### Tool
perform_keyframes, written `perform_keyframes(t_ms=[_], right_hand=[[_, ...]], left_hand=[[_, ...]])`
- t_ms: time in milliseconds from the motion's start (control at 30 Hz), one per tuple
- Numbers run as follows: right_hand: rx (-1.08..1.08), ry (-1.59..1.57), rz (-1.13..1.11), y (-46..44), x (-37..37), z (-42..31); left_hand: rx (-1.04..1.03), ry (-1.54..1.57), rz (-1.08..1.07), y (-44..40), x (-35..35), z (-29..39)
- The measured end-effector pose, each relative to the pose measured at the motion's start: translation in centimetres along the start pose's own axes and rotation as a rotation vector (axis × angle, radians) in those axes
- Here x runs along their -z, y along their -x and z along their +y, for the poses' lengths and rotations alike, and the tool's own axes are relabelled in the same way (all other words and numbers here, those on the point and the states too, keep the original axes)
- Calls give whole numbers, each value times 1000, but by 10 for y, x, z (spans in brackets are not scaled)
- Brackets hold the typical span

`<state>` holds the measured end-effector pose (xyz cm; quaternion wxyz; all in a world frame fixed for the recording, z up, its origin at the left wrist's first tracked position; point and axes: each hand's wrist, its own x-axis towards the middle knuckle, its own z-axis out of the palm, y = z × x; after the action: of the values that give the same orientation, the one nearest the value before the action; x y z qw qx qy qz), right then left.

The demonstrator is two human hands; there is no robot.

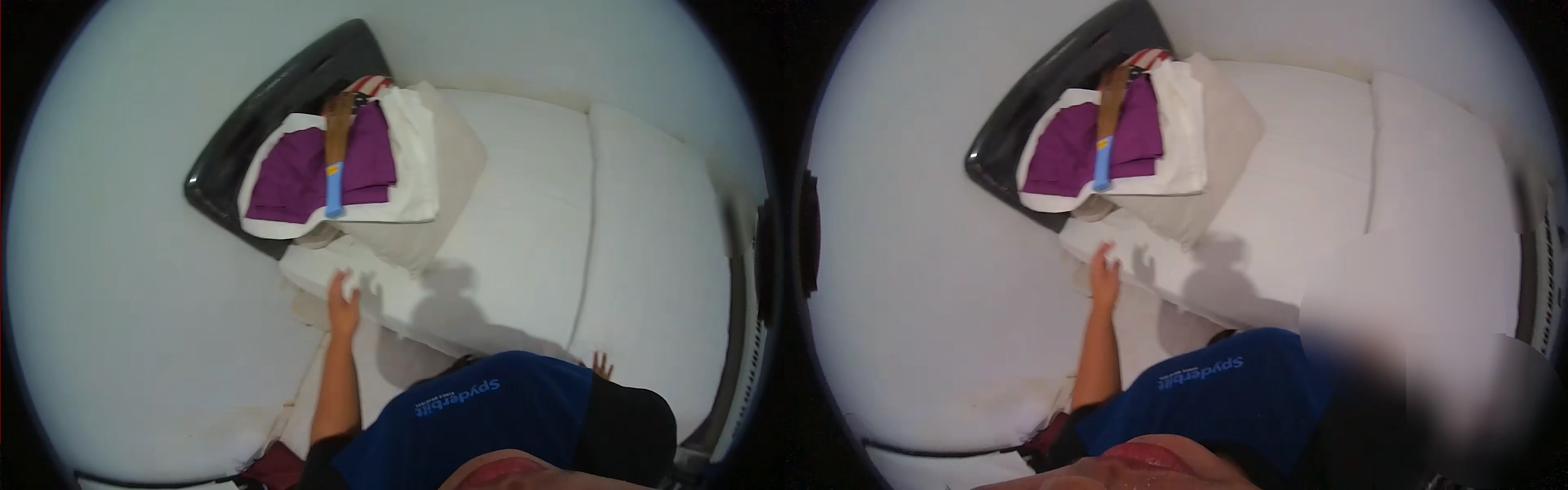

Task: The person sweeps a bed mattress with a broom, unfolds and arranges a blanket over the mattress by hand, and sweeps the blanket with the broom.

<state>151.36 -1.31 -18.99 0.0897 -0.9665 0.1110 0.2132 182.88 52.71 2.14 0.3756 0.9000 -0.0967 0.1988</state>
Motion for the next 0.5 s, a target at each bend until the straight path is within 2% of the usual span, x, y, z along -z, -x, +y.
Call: perform_keyframes(t_ms=[67, 100, 200, 267, 333, 367, 433, 500], right_hand=[[-39, 80, -40, -2, 2, -1], [-69, 72, -91, 3, 16, -10], [-234, -59, -180, 17, 80, -64], [-98, -175, 210, -11, 17, -20], [-332, -658, 437, 9, 54, -71], [-394, -670, 463, 21, 63, -93], [-366, -976, 488, 29, 76, -129], [-363, -1016, 500, 39, 70, -148]], left_hand=[[-89, -34, 46, -50, -2, 11], [-217, -95, 76, -76, -5, 4], [-127, -352, -11, -145, -13, 6], [-4, -413, -90, -181, -17, -12], [100, -399, -189, -205, -23, -17], [148, -396, -211, -211, -21, -15], [64, -186, -189, -229, -32, -39], [274, 333, -246, -223, -22, -24]])
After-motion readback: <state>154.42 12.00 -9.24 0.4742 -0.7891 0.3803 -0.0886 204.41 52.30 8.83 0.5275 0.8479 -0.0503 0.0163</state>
